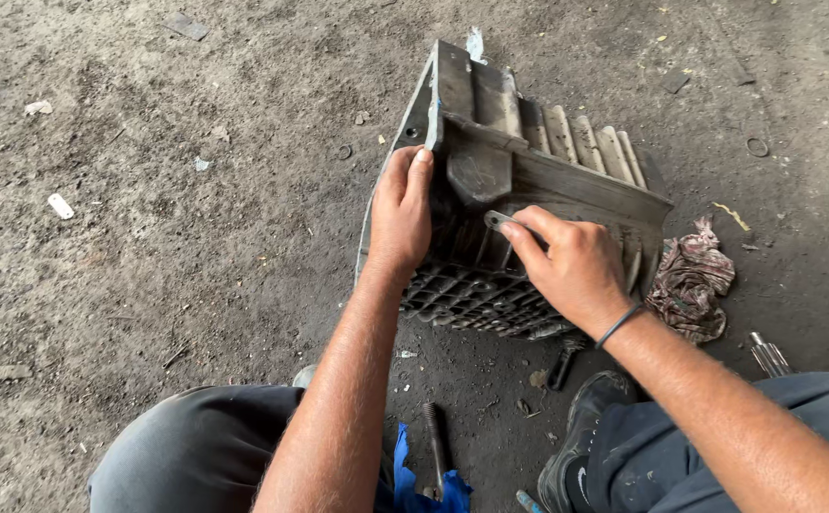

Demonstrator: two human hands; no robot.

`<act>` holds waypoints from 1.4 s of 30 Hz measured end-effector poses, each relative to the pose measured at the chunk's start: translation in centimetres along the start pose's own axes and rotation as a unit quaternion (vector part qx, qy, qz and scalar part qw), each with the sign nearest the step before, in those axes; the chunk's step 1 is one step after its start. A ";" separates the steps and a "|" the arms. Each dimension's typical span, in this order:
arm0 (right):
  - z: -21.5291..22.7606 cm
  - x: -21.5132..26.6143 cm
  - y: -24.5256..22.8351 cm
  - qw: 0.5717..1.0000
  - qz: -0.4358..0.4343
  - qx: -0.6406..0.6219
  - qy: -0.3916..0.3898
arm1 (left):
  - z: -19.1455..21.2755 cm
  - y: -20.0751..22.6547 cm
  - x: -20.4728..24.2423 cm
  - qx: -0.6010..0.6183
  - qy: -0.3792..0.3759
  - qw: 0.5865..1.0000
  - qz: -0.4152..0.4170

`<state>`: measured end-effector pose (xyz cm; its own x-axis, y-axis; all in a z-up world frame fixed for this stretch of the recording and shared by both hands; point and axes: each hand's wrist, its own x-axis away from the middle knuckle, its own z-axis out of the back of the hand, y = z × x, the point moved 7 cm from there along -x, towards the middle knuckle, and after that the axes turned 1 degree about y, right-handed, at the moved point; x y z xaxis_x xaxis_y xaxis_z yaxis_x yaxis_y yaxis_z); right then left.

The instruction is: The person cleans a large metal machine housing by scraping residue from the exterior fins and crevices using a small metal strip.

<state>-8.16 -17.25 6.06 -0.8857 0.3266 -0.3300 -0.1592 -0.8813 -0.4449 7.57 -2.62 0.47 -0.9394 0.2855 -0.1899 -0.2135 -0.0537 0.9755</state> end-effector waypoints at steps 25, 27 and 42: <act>0.5 0.4 -5.0 0.956 0.231 0.140 0.113 | 0.0 0.6 0.0 0.007 0.004 1.000 0.006; 1.0 0.5 -5.3 0.957 0.231 0.138 0.110 | 0.0 0.6 0.2 0.002 0.006 1.000 0.006; -0.2 -0.5 -6.0 0.984 0.112 0.060 0.124 | 0.0 0.4 0.2 -0.002 0.010 1.000 0.017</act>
<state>-6.65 -12.04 8.79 -0.7733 0.1789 -0.6083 -0.0355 -0.9701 -0.2402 7.28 -2.54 0.81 -0.9511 0.2652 -0.1585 -0.1822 -0.0673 0.9810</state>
